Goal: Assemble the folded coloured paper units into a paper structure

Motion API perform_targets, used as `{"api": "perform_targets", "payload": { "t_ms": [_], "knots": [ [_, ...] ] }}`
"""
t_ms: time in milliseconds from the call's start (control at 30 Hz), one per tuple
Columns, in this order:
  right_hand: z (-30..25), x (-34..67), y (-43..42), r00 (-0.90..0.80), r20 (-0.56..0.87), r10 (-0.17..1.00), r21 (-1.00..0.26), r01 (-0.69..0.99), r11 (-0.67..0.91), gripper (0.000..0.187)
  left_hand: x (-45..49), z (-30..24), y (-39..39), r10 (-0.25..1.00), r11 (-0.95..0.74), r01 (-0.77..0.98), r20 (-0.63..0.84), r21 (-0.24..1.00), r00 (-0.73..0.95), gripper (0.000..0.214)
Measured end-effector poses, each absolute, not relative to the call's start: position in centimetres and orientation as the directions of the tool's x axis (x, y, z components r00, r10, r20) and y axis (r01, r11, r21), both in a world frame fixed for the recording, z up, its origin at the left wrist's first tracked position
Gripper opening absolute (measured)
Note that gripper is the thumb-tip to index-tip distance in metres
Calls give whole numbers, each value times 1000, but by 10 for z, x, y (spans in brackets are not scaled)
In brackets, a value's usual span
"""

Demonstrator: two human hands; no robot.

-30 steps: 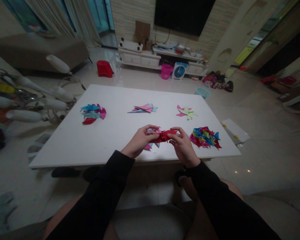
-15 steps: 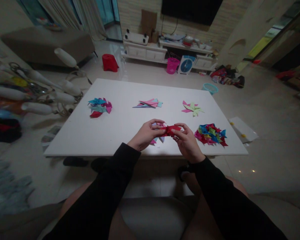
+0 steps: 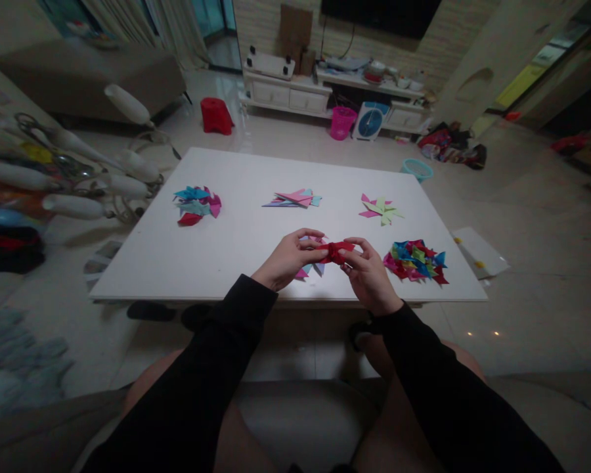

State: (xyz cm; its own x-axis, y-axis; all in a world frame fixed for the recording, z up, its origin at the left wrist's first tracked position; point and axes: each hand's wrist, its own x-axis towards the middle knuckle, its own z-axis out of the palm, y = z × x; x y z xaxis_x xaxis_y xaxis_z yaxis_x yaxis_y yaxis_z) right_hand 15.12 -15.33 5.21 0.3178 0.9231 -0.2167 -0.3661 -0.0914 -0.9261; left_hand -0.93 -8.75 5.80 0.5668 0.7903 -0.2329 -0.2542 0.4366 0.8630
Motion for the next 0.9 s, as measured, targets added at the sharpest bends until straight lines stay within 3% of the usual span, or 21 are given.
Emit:
{"api": "perform_targets", "payload": {
  "t_ms": [900],
  "knots": [
    [57, 150, -153, 369, -232, 900, -894, -445, -48, 48, -6, 58, -88, 795, 484, -270, -290, 832, 532, 33]
  ]
}}
